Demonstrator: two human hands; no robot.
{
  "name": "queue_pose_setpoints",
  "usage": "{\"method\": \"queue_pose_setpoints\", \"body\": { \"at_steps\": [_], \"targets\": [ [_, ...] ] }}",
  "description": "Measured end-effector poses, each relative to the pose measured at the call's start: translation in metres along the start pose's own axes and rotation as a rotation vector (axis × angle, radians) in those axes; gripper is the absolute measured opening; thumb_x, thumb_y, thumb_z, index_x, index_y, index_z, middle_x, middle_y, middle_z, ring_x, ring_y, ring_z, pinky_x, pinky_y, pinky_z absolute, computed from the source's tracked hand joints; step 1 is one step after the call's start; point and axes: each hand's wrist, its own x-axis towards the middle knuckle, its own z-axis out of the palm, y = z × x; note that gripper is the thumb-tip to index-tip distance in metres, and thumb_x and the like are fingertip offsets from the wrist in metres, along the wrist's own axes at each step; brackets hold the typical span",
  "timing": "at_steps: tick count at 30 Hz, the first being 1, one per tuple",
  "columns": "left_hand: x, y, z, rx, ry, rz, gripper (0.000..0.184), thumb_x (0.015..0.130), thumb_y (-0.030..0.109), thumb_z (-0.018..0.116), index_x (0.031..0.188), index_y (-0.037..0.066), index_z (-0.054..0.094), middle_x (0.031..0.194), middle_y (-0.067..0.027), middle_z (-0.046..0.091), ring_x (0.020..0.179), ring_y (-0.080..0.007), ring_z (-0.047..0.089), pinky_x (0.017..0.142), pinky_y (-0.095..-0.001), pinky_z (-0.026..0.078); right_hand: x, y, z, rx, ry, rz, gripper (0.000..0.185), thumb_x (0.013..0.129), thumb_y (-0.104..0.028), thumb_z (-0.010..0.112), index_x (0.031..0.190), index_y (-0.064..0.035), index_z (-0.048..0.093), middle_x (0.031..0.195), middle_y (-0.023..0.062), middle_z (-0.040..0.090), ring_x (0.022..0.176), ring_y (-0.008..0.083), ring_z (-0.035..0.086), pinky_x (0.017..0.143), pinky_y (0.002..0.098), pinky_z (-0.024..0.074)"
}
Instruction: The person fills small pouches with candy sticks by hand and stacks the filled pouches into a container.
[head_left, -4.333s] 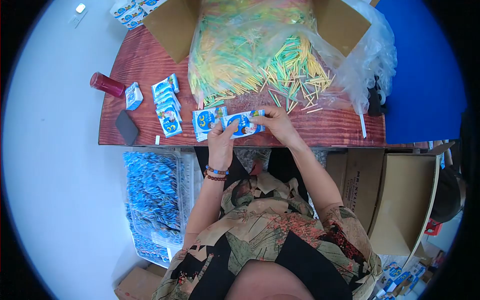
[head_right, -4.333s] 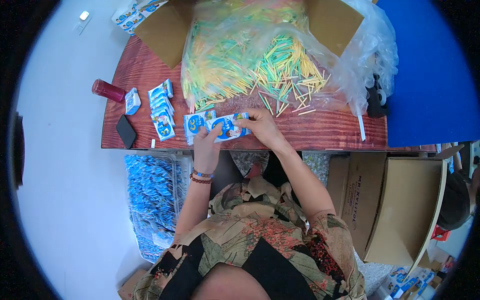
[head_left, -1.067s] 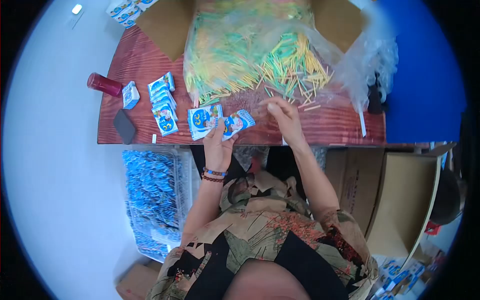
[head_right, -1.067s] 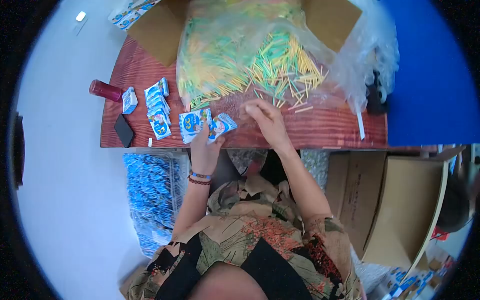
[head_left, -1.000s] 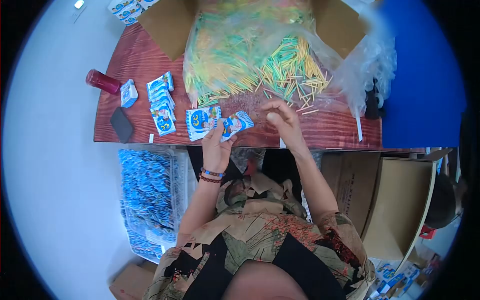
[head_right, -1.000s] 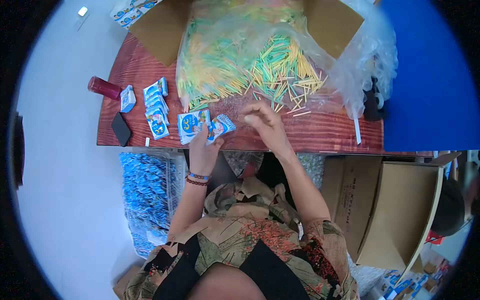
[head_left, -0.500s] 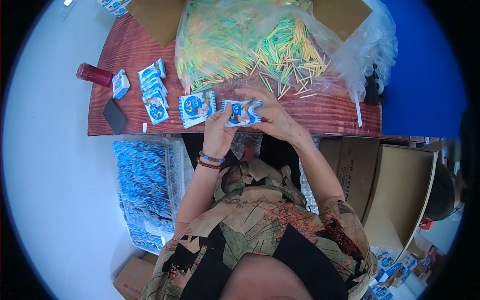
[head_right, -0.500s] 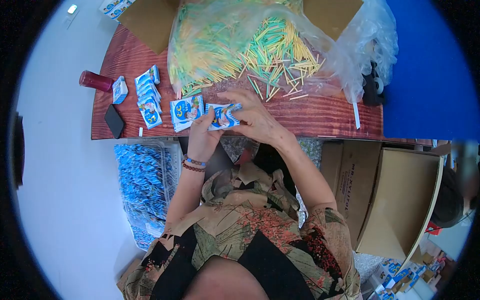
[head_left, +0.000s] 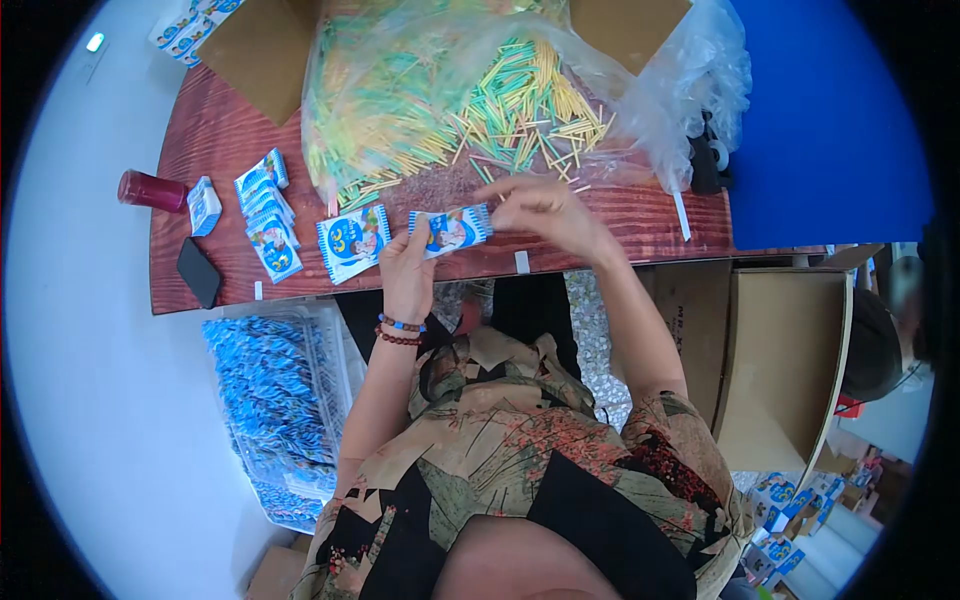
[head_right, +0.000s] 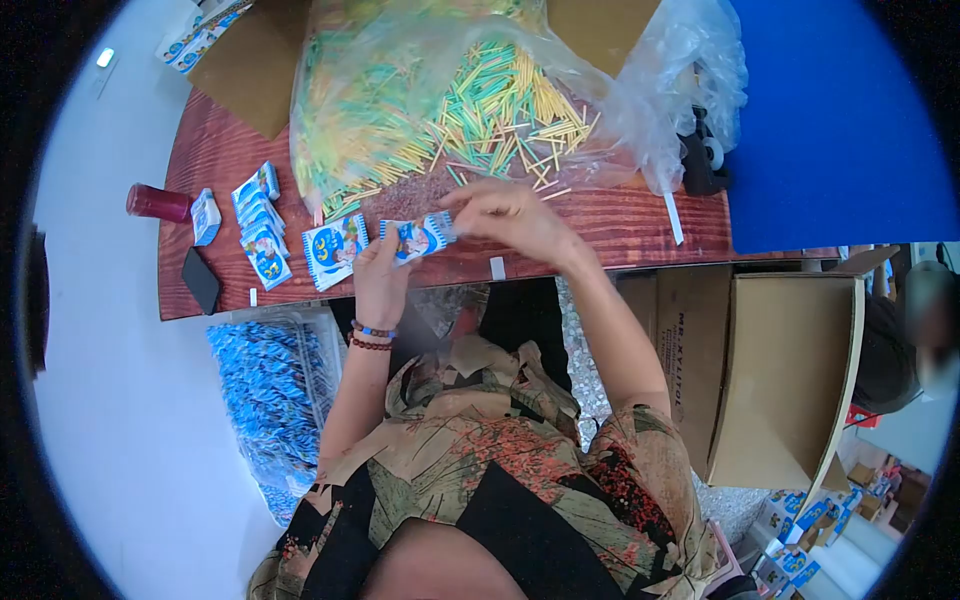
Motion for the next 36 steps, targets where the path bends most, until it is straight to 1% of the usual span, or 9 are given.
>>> {"method": "queue_pose_setpoints", "body": {
  "at_steps": [3, 5, 6, 10, 13, 20, 22, 32, 36],
  "targets": [
    [0.008, -0.013, -0.017, 0.02, -0.015, 0.111, 0.019, 0.096, 0.017, 0.055, 0.093, 0.001, 0.065, 0.091, -0.0058, 0.067, 0.084, -0.0136, 0.064, 0.076, -0.0313, 0.051, 0.012, 0.015, -0.034, -0.191, 0.349, 0.022, 0.016, 0.091, -0.013, 0.059, 0.098, -0.0036, 0.069, 0.107, 0.0062, 0.065, 0.094, 0.0131, 0.06, 0.082, 0.0303, 0.0492],
    [0.004, -0.013, -0.013, 0.06, 0.046, 0.136, 0.02, 0.096, 0.016, 0.054, 0.091, 0.0, 0.065, 0.09, -0.0054, 0.067, 0.082, -0.0133, 0.063, 0.076, -0.0296, 0.051, 0.03, 0.035, -0.068, -0.231, 0.449, 0.024, 0.02, 0.088, -0.014, 0.061, 0.101, -0.0001, 0.067, 0.107, 0.0099, 0.065, 0.094, 0.0188, 0.062, 0.079, 0.0328, 0.0505],
    [0.002, -0.016, -0.016, 0.055, 0.048, 0.131, 0.017, 0.094, 0.014, 0.059, 0.089, 0.0, 0.067, 0.086, -0.0004, 0.064, 0.075, -0.0038, 0.055, 0.07, -0.0226, 0.046, 0.037, 0.032, -0.081, -0.522, 0.555, 0.151, 0.022, 0.087, -0.016, 0.061, 0.1, 0.0004, 0.067, 0.106, 0.0135, 0.065, 0.095, 0.0245, 0.063, 0.08, 0.0362, 0.0508],
    [-0.002, -0.024, -0.029, 0.062, -0.032, 0.176, 0.016, 0.094, 0.012, 0.058, 0.092, 0.0, 0.067, 0.087, -0.0006, 0.064, 0.076, -0.0038, 0.055, 0.07, -0.022, 0.045, 0.058, 0.065, -0.125, -1.231, 0.788, 0.219, 0.032, 0.081, -0.024, 0.065, 0.104, -0.0015, 0.065, 0.103, 0.0223, 0.064, 0.094, 0.0398, 0.061, 0.083, 0.0473, 0.0494],
    [-0.001, -0.017, -0.02, -0.049, 0.003, 0.205, 0.015, 0.094, 0.011, 0.057, 0.092, -0.001, 0.067, 0.086, -0.0003, 0.064, 0.075, -0.0036, 0.055, 0.069, -0.0218, 0.045, 0.068, 0.068, -0.122, -1.312, 0.837, 0.311, 0.039, 0.078, -0.027, 0.065, 0.109, -0.0037, 0.062, 0.098, 0.0235, 0.065, 0.091, 0.0414, 0.062, 0.083, 0.0502, 0.0479],
    [0.002, -0.021, -0.029, -0.011, -0.023, 0.176, 0.015, 0.094, 0.009, 0.057, 0.09, -0.002, 0.067, 0.085, 0.0, 0.065, 0.074, -0.0031, 0.054, 0.067, -0.0213, 0.044, 0.091, 0.076, -0.133, -1.388, 0.655, 0.245, 0.045, 0.073, -0.035, 0.069, 0.106, -0.0047, 0.062, 0.101, 0.0224, 0.065, 0.094, 0.0396, 0.062, 0.081, 0.0477, 0.049],
    [0.002, -0.02, -0.028, -0.017, -0.032, 0.189, 0.015, 0.094, 0.009, 0.057, 0.09, -0.001, 0.067, 0.084, 0.0003, 0.065, 0.073, -0.0029, 0.054, 0.067, -0.021, 0.044, 0.1, 0.074, -0.13, -1.426, 0.721, 0.341, 0.032, 0.078, -0.031, 0.058, 0.102, -0.0115, 0.065, 0.101, 0.0143, 0.066, 0.092, 0.0344, 0.064, 0.079, 0.0477, 0.0485],
    [0.003, -0.024, -0.031, 0.01, -0.01, 0.156, 0.013, 0.093, 0.009, 0.059, 0.088, -0.001, 0.067, 0.083, 0.0011, 0.064, 0.072, -0.0019, 0.053, 0.065, -0.02, 0.042, 0.104, 0.083, -0.15, -1.354, 0.533, 0.077, 0.027, 0.078, -0.026, 0.059, 0.09, -0.0034, 0.067, 0.083, 0.0233, 0.066, 0.081, 0.0396, 0.065, 0.072, 0.0466, 0.0507],
    [0.002, -0.022, -0.027, -0.002, -0.015, 0.164, 0.012, 0.092, 0.009, 0.06, 0.088, 0.0, 0.066, 0.083, 0.0018, 0.064, 0.071, -0.0015, 0.052, 0.064, -0.0194, 0.041, 0.097, 0.107, -0.186, -1.263, 0.362, 0.384, 0.026, 0.078, -0.021, 0.057, 0.092, -0.0014, 0.065, 0.089, 0.0253, 0.066, 0.084, 0.0373, 0.065, 0.074, 0.0456, 0.0496]
  ]
}}
